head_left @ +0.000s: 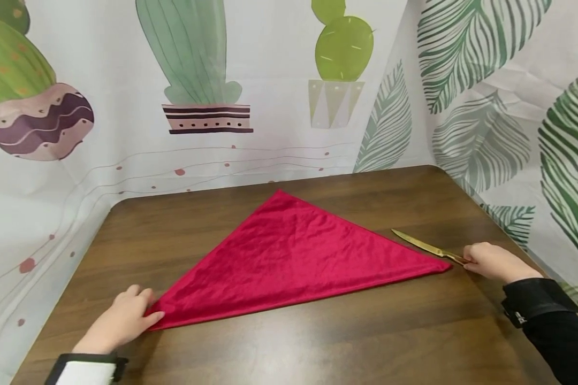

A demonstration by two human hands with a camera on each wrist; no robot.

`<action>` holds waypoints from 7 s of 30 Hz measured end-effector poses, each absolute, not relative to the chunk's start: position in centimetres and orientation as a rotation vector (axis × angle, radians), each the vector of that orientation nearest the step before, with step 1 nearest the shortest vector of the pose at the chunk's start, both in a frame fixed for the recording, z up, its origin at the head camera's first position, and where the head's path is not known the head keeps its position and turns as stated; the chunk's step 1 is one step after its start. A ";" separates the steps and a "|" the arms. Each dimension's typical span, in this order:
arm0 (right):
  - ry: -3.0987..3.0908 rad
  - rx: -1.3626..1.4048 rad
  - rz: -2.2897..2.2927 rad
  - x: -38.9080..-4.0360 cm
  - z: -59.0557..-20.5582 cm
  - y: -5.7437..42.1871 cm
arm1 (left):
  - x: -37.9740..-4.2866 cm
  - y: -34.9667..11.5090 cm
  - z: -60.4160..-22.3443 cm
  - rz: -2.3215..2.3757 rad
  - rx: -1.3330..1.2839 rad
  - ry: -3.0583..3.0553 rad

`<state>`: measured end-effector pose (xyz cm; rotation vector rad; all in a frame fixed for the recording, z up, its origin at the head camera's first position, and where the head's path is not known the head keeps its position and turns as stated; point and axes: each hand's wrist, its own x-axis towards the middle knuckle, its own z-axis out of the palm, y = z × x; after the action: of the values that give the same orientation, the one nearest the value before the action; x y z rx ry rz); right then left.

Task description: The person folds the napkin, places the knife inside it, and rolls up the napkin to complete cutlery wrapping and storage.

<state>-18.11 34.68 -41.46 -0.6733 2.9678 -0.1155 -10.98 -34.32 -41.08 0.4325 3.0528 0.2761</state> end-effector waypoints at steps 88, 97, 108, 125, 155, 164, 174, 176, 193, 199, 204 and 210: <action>2.760 -1.332 -0.230 -16.7 -39.5 7.2 | -13.8 -35.3 -38.0 0.813 0.386 2.661; 2.875 -1.308 -0.585 -16.1 -36.0 6.1 | -13.5 -30.8 -35.2 1.038 0.450 2.840; 2.916 -1.375 -0.997 -14.9 -36.2 2.4 | -13.7 -21.5 -36.6 1.654 0.465 2.639; 2.910 -1.416 -1.015 -13.9 -36.3 1.1 | -12.4 -16.9 -37.5 1.689 0.699 2.549; 2.671 -0.882 -0.467 -16.7 -35.7 7.7 | -11.8 -18.4 -38.5 0.366 1.013 2.823; 2.585 -0.772 -0.321 -17.6 -37.6 7.4 | -11.3 -17.9 -38.7 0.295 0.960 2.749; 2.601 -0.764 -0.221 -18.1 -38.7 7.2 | -11.4 -17.5 -38.8 0.270 0.922 2.730; 2.616 -0.753 -0.198 -18.1 -38.7 7.2 | -11.4 -17.5 -38.8 0.264 0.922 2.729; 2.607 -1.012 -0.047 -13.0 -37.6 2.5 | -11.5 -17.3 -39.0 0.260 0.930 2.732; 2.596 -0.917 -0.016 -12.5 -38.4 1.8 | -11.3 -17.2 -38.8 0.250 0.950 2.743; 2.612 -0.923 -0.012 -12.5 -38.5 1.8 | -11.4 -17.4 -38.6 0.259 0.978 2.739; 2.624 -1.031 0.029 -12.4 -38.7 2.3 | -12.5 -18.1 -39.4 0.265 0.913 2.753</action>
<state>-12.35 2.26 -38.75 -1.0306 2.6245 0.0294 -12.48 -18.13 -39.39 0.9127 2.7534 0.2652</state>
